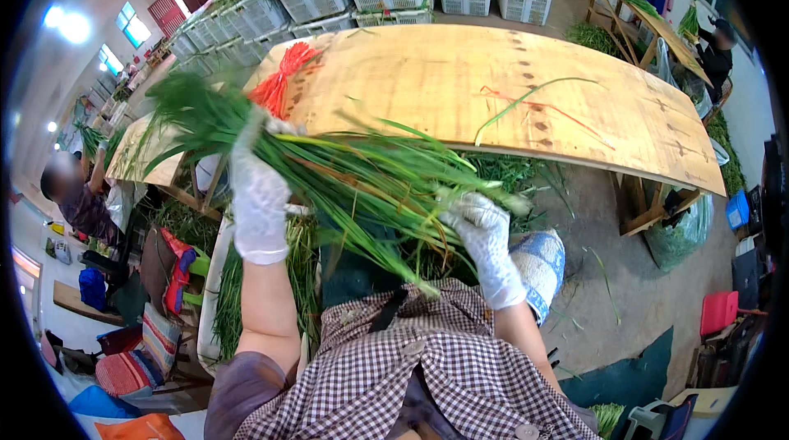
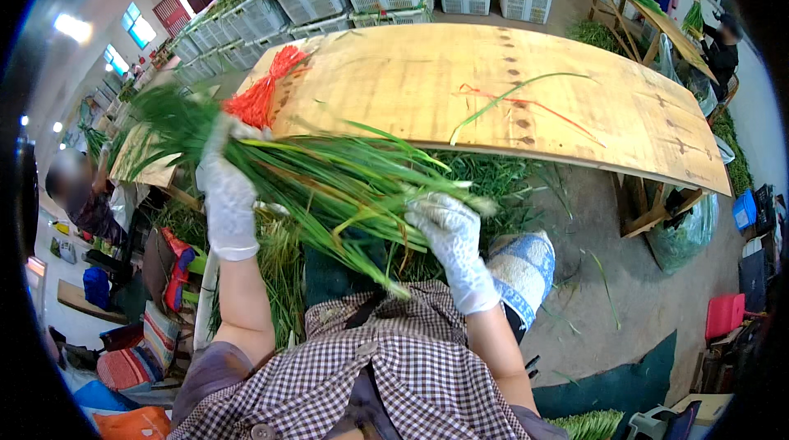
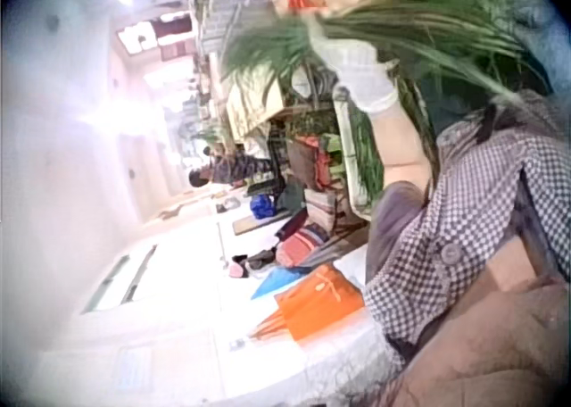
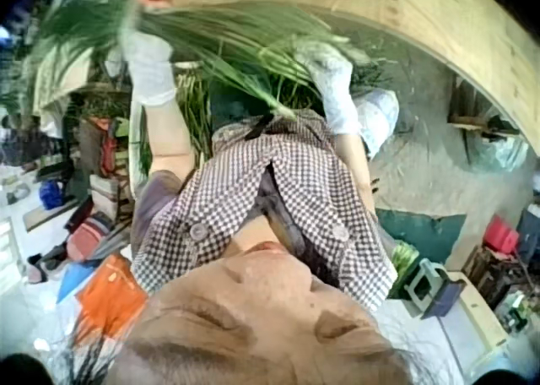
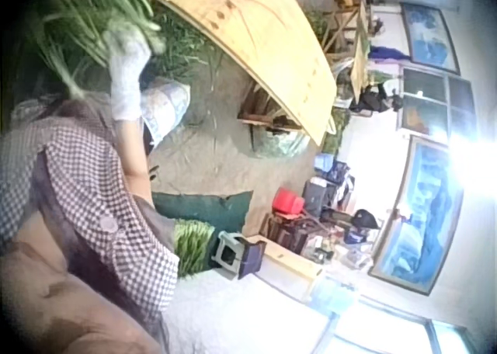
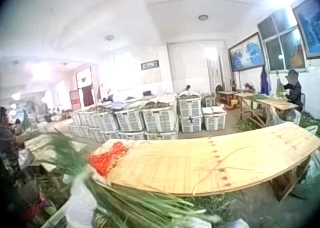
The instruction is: The person gathers green chives from a crate, aligns the stalks on a wooden table, secures the bunch with a red tie, and places the bundle onto a stack on the floor.
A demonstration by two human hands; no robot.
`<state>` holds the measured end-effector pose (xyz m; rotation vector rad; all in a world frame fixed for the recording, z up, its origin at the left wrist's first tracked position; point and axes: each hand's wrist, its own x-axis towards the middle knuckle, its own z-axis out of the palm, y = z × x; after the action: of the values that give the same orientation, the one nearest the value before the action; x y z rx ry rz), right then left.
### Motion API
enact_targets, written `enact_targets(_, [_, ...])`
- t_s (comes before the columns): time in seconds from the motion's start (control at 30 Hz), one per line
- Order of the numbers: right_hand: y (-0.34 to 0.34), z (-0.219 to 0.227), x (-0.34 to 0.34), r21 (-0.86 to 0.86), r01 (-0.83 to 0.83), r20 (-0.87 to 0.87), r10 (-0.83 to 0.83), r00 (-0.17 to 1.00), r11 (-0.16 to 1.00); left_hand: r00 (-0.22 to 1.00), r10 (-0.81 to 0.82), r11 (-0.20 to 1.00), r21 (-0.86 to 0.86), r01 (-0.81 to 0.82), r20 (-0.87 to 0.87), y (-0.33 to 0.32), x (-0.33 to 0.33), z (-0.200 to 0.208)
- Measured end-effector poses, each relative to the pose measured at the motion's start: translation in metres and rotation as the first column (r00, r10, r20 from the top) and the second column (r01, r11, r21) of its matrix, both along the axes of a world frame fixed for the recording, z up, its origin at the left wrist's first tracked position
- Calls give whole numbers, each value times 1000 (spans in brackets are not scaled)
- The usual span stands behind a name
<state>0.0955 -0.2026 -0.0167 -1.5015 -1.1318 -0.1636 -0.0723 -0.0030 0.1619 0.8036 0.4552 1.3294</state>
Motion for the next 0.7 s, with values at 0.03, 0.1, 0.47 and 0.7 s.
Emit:
enact_targets(0.03, [-1,9,-14,-59,-116,-279,95,955,992,999,-27,981,-193,30,17,21,-4,-18])
enact_targets(0.1, [2,-2,-19,25,-249,-602,213,769,968,962,-185,982,2,189,202,53,-23,-54])
enact_targets(0.47, [-34,7,37,-43,-634,-529,521,670,772,681,-610,786,423,452,405,28,-25,-66])
enact_targets(0.7, [-69,-42,96,-315,-239,-782,-108,614,919,629,-667,721,561,408,400,34,-45,-39])
